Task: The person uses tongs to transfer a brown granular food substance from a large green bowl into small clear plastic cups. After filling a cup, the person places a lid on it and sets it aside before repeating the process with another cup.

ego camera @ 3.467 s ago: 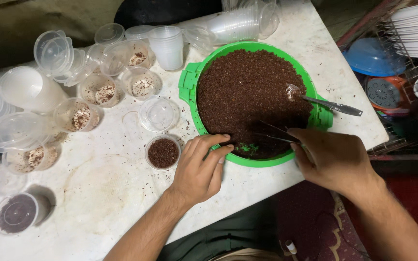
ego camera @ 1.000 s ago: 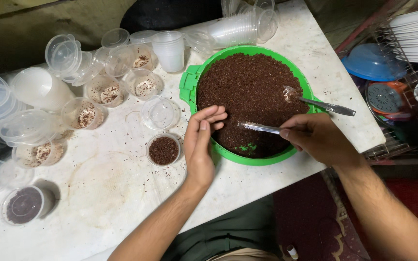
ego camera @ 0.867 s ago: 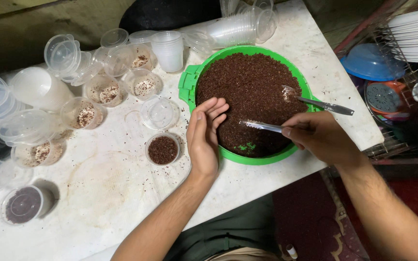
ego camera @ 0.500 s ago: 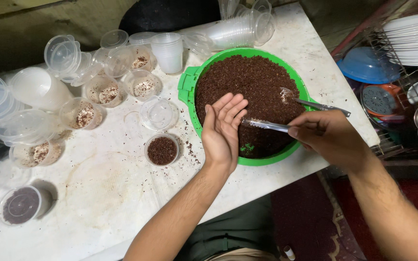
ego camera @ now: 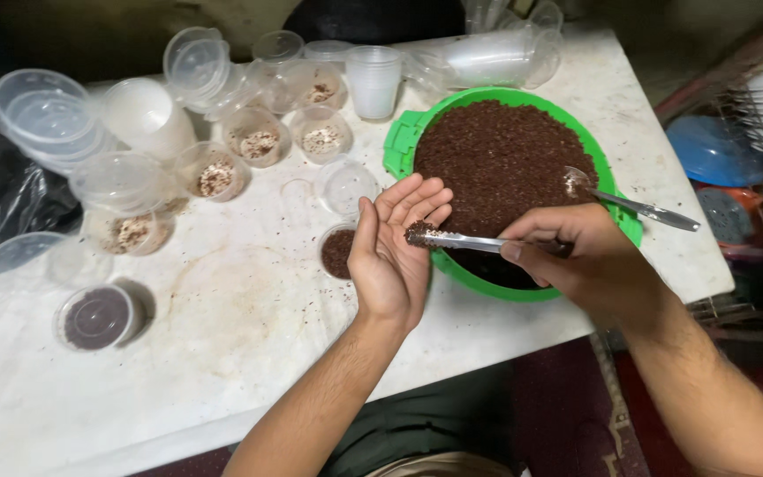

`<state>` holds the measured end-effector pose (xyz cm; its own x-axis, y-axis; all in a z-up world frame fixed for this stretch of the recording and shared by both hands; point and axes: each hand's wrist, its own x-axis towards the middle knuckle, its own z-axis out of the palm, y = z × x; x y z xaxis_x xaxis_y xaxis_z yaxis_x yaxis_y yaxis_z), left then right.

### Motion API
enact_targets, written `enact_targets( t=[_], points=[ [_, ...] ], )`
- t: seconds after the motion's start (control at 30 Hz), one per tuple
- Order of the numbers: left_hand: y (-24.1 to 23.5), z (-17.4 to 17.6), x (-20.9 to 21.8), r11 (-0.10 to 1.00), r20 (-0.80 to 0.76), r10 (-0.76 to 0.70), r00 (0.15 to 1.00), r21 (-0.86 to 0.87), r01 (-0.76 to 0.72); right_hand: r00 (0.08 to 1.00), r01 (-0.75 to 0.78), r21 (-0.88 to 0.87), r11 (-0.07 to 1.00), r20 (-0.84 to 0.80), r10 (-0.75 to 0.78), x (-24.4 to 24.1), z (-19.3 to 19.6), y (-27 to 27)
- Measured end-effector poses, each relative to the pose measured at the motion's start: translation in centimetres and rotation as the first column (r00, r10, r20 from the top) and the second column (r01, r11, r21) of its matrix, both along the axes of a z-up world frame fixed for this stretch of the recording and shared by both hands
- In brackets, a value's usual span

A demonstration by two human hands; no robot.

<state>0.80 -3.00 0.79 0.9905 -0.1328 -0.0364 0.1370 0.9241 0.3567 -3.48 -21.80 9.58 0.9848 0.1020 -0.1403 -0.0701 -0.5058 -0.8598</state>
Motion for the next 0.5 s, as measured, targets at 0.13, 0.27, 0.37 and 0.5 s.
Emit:
enact_targets(
  t=[0.13,0.27,0.37,0.5],
  points=[
    [3.7,-0.1,0.1,0.997,0.036,0.074,0.997,0.005,-0.075,0.986,-0.168,0.051,0.984,0.031,0.167,1.3,-0.7,1.9],
    [7.5,-0.5,0.2,0.942,0.216,0.202,0.955,0.225,-0.250,0.965,-0.244,0.015,0.970,0.104,0.241,2.2,-2.1,3.4],
    [10.2,-1.2,0.5,0.751,0.331,0.177,0.927,0.563,-0.344,0.953,-0.233,-0.119,0.965,0.172,0.251,2.5,-2.8,5.0],
    [13.8,-0.8,0.6,0.233,0.439,-0.164,0.883,0.887,-0.398,0.895,-0.183,-0.420,0.889,0.303,0.327,2.0,-4.7,6.3]
  ],
)
